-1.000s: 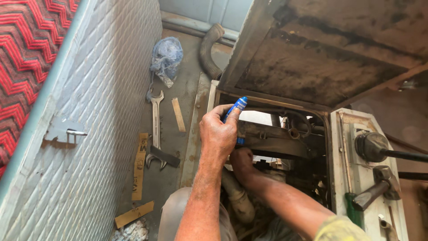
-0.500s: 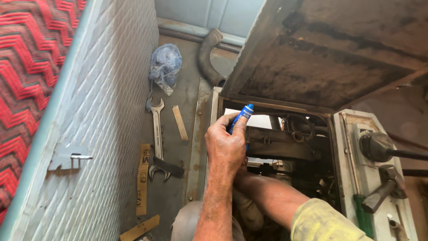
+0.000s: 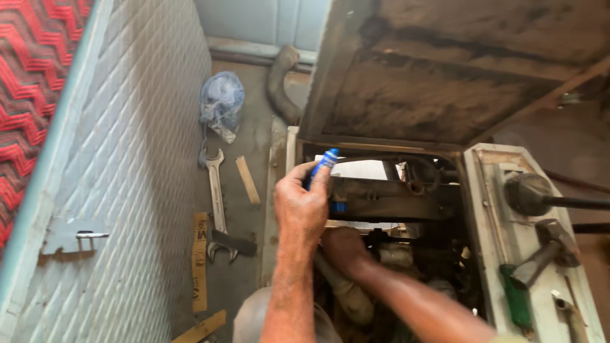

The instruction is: The person applies a substance from a blue tube to specific components within an engine assembly located inside a vehicle compartment, reaching in by hand to press the material onto the parts.

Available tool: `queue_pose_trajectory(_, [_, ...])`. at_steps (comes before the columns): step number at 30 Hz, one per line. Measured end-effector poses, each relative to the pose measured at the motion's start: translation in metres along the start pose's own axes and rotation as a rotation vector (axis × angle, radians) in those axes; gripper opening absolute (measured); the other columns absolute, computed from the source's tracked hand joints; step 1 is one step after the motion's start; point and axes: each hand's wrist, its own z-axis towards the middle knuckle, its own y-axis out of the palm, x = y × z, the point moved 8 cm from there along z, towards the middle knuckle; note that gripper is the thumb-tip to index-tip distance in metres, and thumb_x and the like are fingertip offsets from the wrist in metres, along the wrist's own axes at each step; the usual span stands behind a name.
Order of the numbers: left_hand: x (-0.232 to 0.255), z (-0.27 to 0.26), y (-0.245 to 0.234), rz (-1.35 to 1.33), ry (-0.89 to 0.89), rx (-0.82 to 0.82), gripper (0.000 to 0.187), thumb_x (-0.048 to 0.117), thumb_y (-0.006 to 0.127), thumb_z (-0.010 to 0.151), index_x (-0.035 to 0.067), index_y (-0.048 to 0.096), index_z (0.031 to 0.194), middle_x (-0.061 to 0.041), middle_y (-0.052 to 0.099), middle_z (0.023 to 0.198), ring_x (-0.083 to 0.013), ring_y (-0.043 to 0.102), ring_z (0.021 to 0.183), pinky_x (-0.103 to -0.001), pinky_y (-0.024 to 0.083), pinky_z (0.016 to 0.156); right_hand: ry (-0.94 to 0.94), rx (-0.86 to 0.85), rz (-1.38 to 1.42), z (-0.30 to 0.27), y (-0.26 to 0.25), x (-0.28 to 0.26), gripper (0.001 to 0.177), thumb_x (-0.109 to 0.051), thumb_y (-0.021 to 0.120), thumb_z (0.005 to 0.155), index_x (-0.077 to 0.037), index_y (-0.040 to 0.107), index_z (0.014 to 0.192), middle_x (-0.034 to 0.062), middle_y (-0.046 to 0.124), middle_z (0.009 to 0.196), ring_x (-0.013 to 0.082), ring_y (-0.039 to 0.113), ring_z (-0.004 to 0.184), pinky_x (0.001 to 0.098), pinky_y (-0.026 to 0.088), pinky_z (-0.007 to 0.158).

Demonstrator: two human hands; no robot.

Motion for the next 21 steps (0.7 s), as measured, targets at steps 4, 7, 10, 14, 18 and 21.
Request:
queue_pose_trajectory(4, [0.006, -0.004, 0.006, 0.038, 0.060, 0.004, 0.026, 0.023, 0.075, 0.089, 0.002, 0.079, 0.104, -0.005, 0.078, 0.079, -0.0103, 0.069, 0.070, -0.029, 0.056, 0.066, 0.357, 0.130, 0.374, -0.042, -0.025, 0.046, 0.061, -0.029, 0.060, 0.091, -0.007, 0.045, 0.147, 0.0227, 0.072, 0.096, 0.0390, 0.070, 0.085, 0.0517, 0.055, 0.076])
queue_pose_trajectory(7, [0.001, -0.004, 0.009, 0.122, 0.014, 0.000, 0.027, 0.023, 0.076, 0.088, 0.003, 0.079, 0.106, -0.007, 0.077, 0.078, -0.0127, 0.065, 0.069, -0.030, 0.055, 0.066, 0.328, 0.218, 0.314, -0.045, -0.033, 0.042, 0.086, -0.027, 0.063, 0.084, -0.010, 0.027, 0.160, 0.0261, 0.069, 0.092, 0.0400, 0.071, 0.075, 0.0520, 0.057, 0.067])
queue_pose_trajectory(10, [-0.001, -0.003, 0.011, 0.102, 0.037, 0.010, 0.027, 0.022, 0.075, 0.088, 0.003, 0.078, 0.106, -0.004, 0.079, 0.083, -0.0099, 0.070, 0.074, -0.027, 0.056, 0.070, 0.292, 0.270, 0.189, -0.039, -0.032, 0.034, 0.088, -0.022, 0.062, 0.085, -0.010, 0.023, 0.163, 0.0262, 0.068, 0.089, 0.0376, 0.071, 0.069, 0.0494, 0.058, 0.060])
queue_pose_trajectory(14, [-0.006, -0.001, 0.016, 0.079, -0.004, -0.024, 0.027, 0.022, 0.074, 0.089, 0.003, 0.078, 0.108, -0.003, 0.079, 0.082, -0.0094, 0.068, 0.072, -0.027, 0.055, 0.068, 0.257, 0.296, 0.172, -0.029, -0.027, 0.034, 0.084, -0.023, 0.064, 0.087, -0.016, 0.027, 0.162, 0.0253, 0.067, 0.087, 0.0367, 0.070, 0.068, 0.0482, 0.057, 0.058])
queue_pose_trajectory(18, [-0.009, -0.002, 0.019, 0.110, -0.045, -0.042, 0.027, 0.022, 0.073, 0.090, 0.004, 0.079, 0.109, -0.003, 0.078, 0.080, -0.0086, 0.067, 0.069, -0.026, 0.054, 0.065, 0.268, 0.252, 0.162, -0.031, -0.027, 0.036, 0.088, -0.022, 0.066, 0.084, -0.014, 0.025, 0.161, 0.0254, 0.067, 0.088, 0.0368, 0.070, 0.069, 0.0495, 0.057, 0.058])
queue_pose_trajectory(21, [-0.009, -0.003, 0.020, 0.115, -0.052, -0.045, 0.027, 0.022, 0.073, 0.091, 0.004, 0.079, 0.109, -0.004, 0.076, 0.079, -0.0089, 0.066, 0.068, -0.027, 0.054, 0.063, 0.308, 0.264, 0.289, -0.038, -0.036, 0.040, 0.093, -0.023, 0.065, 0.084, -0.013, 0.018, 0.163, 0.0258, 0.069, 0.092, 0.0400, 0.071, 0.077, 0.0521, 0.058, 0.065])
